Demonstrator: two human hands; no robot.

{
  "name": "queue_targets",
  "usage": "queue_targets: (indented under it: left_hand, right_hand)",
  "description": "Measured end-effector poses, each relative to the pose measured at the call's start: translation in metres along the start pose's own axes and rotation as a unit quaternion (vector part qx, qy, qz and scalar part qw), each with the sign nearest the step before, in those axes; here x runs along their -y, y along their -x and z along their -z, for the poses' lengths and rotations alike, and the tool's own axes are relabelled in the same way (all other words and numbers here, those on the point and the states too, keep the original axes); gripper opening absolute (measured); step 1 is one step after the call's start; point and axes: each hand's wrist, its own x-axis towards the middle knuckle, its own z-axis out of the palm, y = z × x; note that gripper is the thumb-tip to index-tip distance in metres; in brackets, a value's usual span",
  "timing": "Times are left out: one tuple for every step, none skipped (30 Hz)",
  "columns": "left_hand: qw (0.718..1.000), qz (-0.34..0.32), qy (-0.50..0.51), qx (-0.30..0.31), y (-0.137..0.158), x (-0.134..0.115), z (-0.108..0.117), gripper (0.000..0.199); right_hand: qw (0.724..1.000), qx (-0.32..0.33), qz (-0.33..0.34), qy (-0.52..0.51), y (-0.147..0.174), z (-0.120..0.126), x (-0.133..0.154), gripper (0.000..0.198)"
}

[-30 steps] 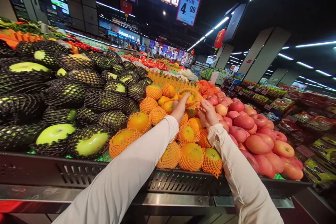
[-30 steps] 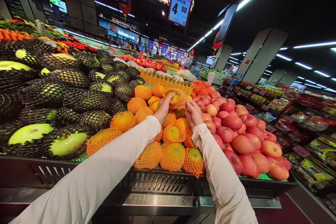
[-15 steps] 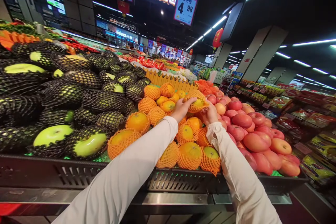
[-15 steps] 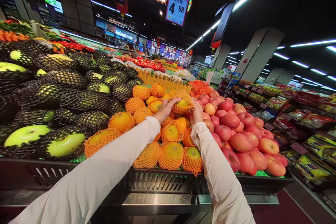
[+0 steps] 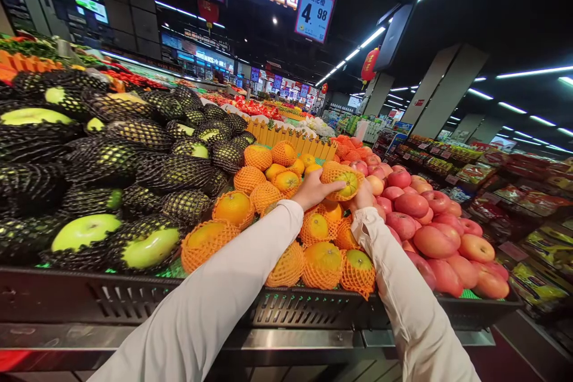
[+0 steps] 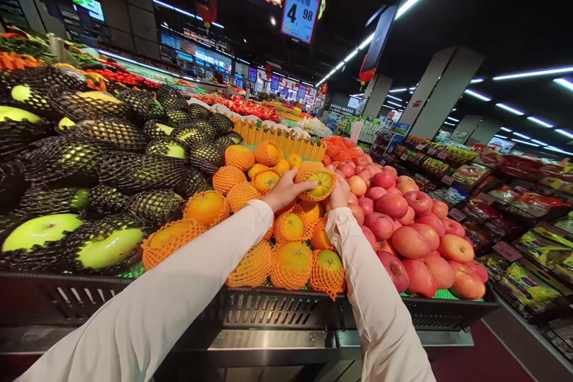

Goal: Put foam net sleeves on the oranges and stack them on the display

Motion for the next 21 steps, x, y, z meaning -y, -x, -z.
queue_targets:
  left_hand:
    - [1.0,0.005,0.027,-0.011,0.0,-0.001,0.0,0.041]
    - [0.998,0.012,0.058,-0.029,-0.001,-0.002,-0.001,0.038]
    - [0.995,0.018,0.089,-0.052,-0.001,-0.002,-0.001,0.037]
    - [0.99,0.024,0.12,-0.077,-0.002,-0.003,-0.001,0.036]
    - [0.984,0.03,0.147,-0.098,-0.003,-0.003,0.0,0.036]
    - [0.978,0.036,0.168,-0.117,-0.004,-0.003,0.0,0.035]
    - [0.973,0.043,0.184,-0.132,-0.005,-0.004,0.001,0.035]
    - [0.968,0.053,0.198,-0.145,-0.006,-0.005,0.002,0.035]
    - [0.963,0.065,0.21,-0.158,-0.006,-0.007,0.002,0.034]
    - [0.958,0.078,0.22,-0.169,-0.006,-0.009,0.003,0.033]
    - [0.953,0.09,0.228,-0.18,-0.006,-0.01,0.003,0.033]
    - [0.948,0.099,0.235,-0.189,-0.005,-0.012,0.004,0.033]
    - [0.945,0.105,0.239,-0.195,-0.005,-0.013,0.005,0.034]
    - [0.944,0.108,0.239,-0.199,-0.005,-0.014,0.005,0.036]
    - [0.944,0.11,0.237,-0.2,-0.005,-0.015,0.005,0.038]
    - [0.945,0.111,0.235,-0.2,-0.004,-0.015,0.005,0.04]
    - [0.946,0.109,0.232,-0.198,-0.004,-0.016,0.005,0.042]
    - [0.947,0.104,0.232,-0.195,-0.004,-0.016,0.005,0.043]
    - [0.949,0.094,0.233,-0.193,-0.004,-0.017,0.004,0.045]
    - [0.949,0.083,0.235,-0.194,-0.004,-0.017,0.003,0.047]
    - [0.949,0.074,0.238,-0.195,-0.005,-0.018,0.003,0.049]
  right_hand:
    - [1.0,0.001,-0.008,0.003,0.001,-0.002,0.0,0.057]
    - [1.0,0.006,-0.018,0.006,0.003,-0.004,0.0,0.056]
    - [0.999,0.019,-0.03,0.011,0.006,-0.006,0.002,0.055]
    - [0.998,0.036,-0.044,0.016,0.009,-0.008,0.004,0.055]
    - [0.997,0.053,-0.057,0.019,0.012,-0.01,0.006,0.055]
    - [0.995,0.065,-0.068,0.018,0.015,-0.012,0.009,0.056]
    - [0.994,0.074,-0.077,0.012,0.018,-0.013,0.011,0.058]
    - [0.993,0.083,-0.084,0.004,0.021,-0.014,0.013,0.058]
    - [0.991,0.093,-0.092,-0.004,0.024,-0.014,0.015,0.059]
    - [0.989,0.105,-0.101,-0.011,0.026,-0.015,0.017,0.06]
    - [0.987,0.117,-0.112,-0.013,0.028,-0.016,0.019,0.062]
    - [0.984,0.126,-0.122,-0.01,0.03,-0.017,0.02,0.063]
    - [0.982,0.133,-0.132,-0.003,0.032,-0.019,0.02,0.065]
    - [0.98,0.139,-0.14,0.009,0.033,-0.02,0.021,0.065]
    - [0.978,0.147,-0.145,0.023,0.035,-0.021,0.021,0.066]
    - [0.976,0.157,-0.147,0.036,0.036,-0.022,0.021,0.065]
    - [0.973,0.17,-0.146,0.049,0.037,-0.023,0.021,0.062]
    - [0.97,0.185,-0.145,0.061,0.037,-0.023,0.02,0.06]
    - [0.966,0.201,-0.145,0.072,0.037,-0.022,0.018,0.057]
    - [0.963,0.213,-0.141,0.084,0.036,-0.021,0.017,0.055]
    - [0.962,0.218,-0.134,0.097,0.034,-0.02,0.015,0.054]
